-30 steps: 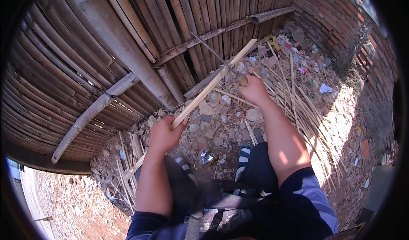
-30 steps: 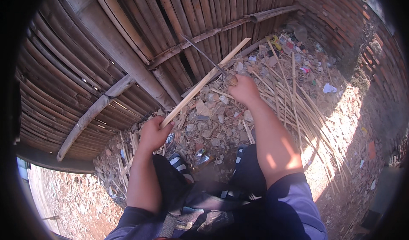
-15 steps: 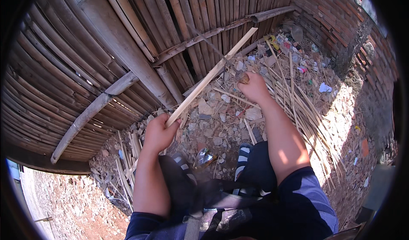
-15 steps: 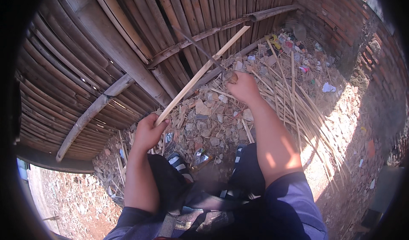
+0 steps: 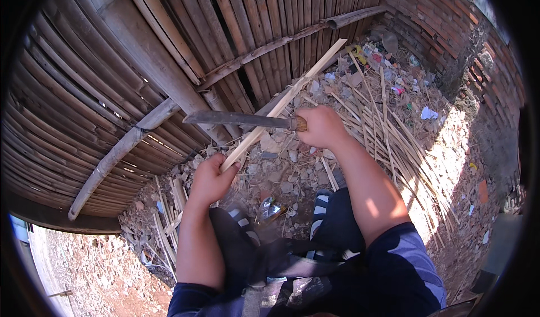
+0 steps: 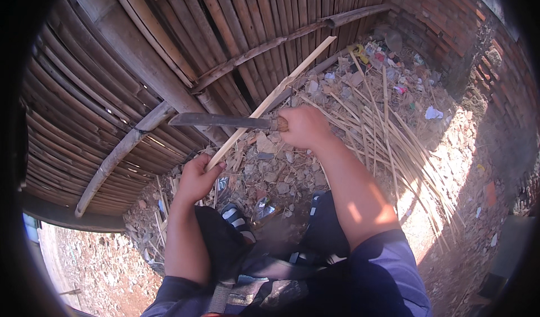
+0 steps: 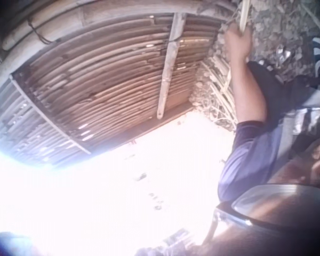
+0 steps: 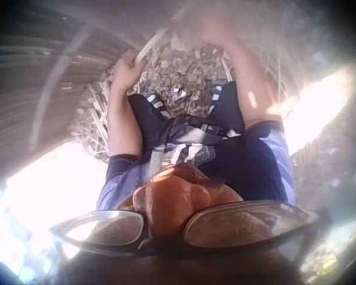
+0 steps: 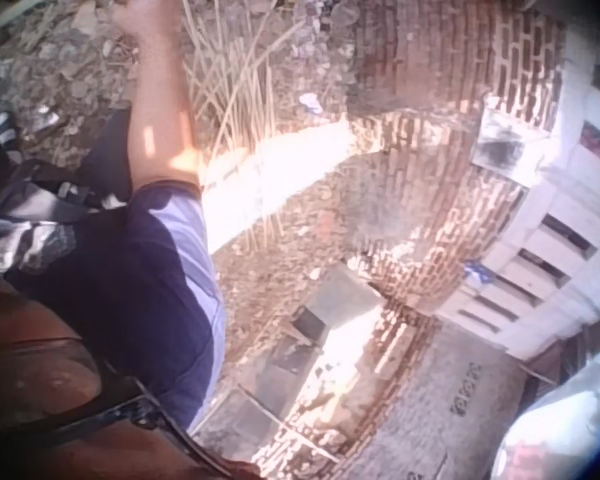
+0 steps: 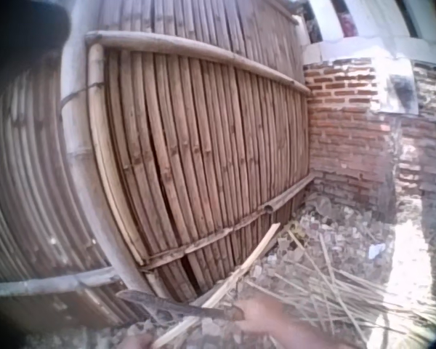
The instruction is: The person shaves a thin strip of bamboo using a knife while sitting on the ground, holding the strip against their leg for support.
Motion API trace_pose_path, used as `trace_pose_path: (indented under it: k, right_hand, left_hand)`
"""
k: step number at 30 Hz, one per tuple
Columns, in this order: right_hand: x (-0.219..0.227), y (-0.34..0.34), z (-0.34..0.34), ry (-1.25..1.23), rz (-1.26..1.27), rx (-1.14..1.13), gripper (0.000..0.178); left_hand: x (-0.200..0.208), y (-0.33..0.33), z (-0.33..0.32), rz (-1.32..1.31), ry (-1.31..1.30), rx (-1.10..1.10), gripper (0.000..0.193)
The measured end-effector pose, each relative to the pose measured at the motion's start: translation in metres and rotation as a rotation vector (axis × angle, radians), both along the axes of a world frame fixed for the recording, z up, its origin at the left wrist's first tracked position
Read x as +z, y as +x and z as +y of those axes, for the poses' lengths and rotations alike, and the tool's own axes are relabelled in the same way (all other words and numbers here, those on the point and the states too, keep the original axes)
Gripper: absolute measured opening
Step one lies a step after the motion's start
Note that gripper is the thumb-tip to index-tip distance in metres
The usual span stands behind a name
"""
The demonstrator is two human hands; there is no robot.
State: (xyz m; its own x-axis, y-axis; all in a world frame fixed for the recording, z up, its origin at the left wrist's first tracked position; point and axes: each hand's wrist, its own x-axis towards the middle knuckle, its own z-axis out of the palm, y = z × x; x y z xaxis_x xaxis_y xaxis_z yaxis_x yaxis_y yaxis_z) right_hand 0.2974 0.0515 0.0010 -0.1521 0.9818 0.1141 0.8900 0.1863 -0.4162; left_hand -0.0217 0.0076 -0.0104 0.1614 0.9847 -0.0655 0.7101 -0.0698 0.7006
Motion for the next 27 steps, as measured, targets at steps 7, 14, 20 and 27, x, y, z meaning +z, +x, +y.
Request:
trace_pose_path:
  k: [7,14,20,27]
  right_hand:
    - [-0.03,0.06,0.019,0.008,0.333,-0.387,0.038]
    - [0.002,0.005,-0.005,-0.018,0.06,-0.137,0.036]
    - [0.004,-0.004,0.001,-0.107,0.002,-0.033,0.033]
    - [-0.013,0.031,0.011,-0.124,0.276,-0.267,0.035]
  left_hand:
    - [0.009,0.01,-0.001,0.127,0.011,0.017,0.037]
    - [0.001,0.013,0.002,0.036,0.027,0.071,0.032]
    - [0.002,0.009,-0.002,0.078,0.087,0.061,0.033]
    - [0.006,0.016,-0.003,0.134,0.091,0.054,0.034]
